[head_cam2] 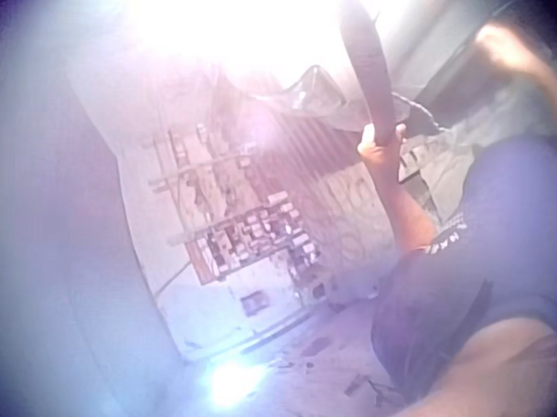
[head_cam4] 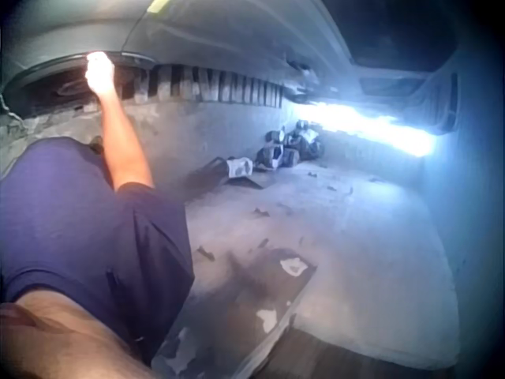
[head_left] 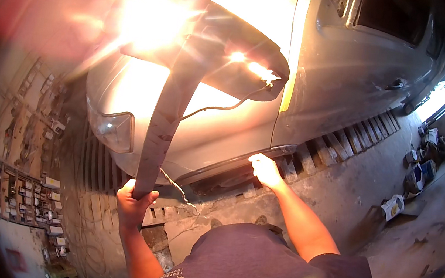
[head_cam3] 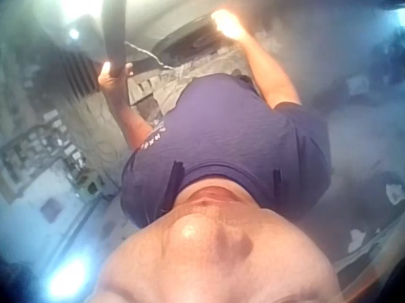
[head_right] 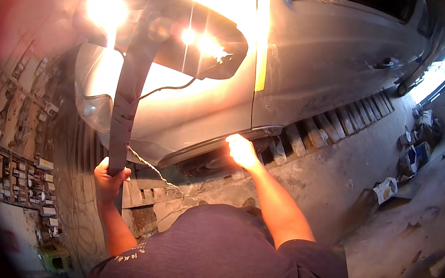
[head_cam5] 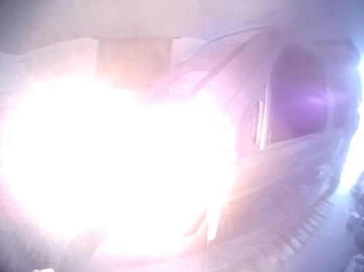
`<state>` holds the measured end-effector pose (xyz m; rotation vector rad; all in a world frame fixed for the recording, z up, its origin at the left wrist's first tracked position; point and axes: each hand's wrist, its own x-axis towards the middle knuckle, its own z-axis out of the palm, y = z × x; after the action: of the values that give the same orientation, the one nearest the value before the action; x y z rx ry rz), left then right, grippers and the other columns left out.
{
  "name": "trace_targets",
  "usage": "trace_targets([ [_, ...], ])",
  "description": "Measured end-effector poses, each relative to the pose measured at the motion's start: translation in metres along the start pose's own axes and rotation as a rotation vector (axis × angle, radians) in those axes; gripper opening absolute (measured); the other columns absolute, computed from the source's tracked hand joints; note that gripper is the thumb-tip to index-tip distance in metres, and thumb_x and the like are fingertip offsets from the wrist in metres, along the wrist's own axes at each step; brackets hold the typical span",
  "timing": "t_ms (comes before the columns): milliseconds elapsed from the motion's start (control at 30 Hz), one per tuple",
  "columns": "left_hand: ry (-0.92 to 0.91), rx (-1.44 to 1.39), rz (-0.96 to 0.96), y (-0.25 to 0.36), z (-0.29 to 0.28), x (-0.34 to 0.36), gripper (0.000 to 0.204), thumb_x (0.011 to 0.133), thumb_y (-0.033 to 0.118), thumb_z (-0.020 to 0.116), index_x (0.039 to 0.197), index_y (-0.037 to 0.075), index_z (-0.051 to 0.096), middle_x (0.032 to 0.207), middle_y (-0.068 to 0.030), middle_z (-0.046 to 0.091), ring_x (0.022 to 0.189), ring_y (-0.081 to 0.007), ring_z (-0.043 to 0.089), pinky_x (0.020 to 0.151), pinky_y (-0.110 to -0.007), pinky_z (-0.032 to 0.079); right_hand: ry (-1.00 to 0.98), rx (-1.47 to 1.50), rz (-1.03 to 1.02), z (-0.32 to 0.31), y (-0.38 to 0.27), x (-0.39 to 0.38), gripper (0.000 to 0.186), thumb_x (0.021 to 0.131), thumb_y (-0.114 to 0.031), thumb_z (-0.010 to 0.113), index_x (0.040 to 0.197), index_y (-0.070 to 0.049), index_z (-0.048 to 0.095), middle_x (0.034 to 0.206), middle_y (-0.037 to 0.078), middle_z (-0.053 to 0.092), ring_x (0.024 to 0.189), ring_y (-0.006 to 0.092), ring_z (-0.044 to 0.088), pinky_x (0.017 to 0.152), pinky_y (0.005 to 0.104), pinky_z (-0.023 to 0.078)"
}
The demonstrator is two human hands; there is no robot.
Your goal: The person uses a portable inspection light to examine the surface of a silver car's front fender and door. They move the light source along the panel and use their hand to feel the surface, checking for imperfections or alignment issues.
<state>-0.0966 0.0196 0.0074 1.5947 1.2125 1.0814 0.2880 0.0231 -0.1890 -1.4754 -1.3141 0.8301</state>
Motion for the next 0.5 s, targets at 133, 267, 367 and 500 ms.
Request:
trace_targets([
  [133,0.000,-0.024,-0.012,0.003,0.001,0.000,0.020,0.075,0.002,0.079,0.080,0.001,0.060,0.067,0.0006,0.061,0.061,-0.0057,0.057,0.054,-0.023,0.049,0.137,-0.289,-0.359,0.008,0.009,0.012,0.016,0.090,-0.004,0.054,0.103,-0.003,0.064,0.078,0.001,0.060,0.068,0.0087,0.054,0.062,0.0232,0.045],
  [267,-0.030,-0.009,-0.006,-0.003,-0.003,-0.002,0.026,0.078,0.013,0.082,0.084,0.003,0.058,0.069,-0.0011,0.060,0.060,-0.0082,0.058,0.054,-0.024,0.048,0.091,0.018,-0.199,0.007,0.010,0.008,0.020,0.086,0.000,0.057,0.105,-0.003,0.062,0.078,0.000,0.054,0.071,0.0089,0.050,0.065,0.0231,0.046],
  [367,-0.010,-0.023,-0.004,0.005,0.002,0.000,0.020,0.076,0.003,0.079,0.079,0.001,0.060,0.067,0.0000,0.062,0.061,-0.0058,0.057,0.053,-0.023,0.048,0.257,-0.250,-0.428,0.009,0.007,0.008,0.022,0.082,0.001,0.060,0.104,-0.003,0.061,0.077,-0.002,0.052,0.068,0.0086,0.049,0.065,0.0233,0.046],
  [500,-0.006,-0.038,-0.022,0.004,0.000,-0.002,0.021,0.076,0.003,0.080,0.079,0.001,0.059,0.066,0.0002,0.061,0.061,-0.0055,0.056,0.053,-0.022,0.047,0.152,-0.123,-0.188,0.009,0.007,-0.006,0.015,0.081,-0.003,0.065,0.095,-0.004,0.061,0.074,-0.002,0.055,0.066,0.0081,0.049,0.065,0.0245,0.046],
])
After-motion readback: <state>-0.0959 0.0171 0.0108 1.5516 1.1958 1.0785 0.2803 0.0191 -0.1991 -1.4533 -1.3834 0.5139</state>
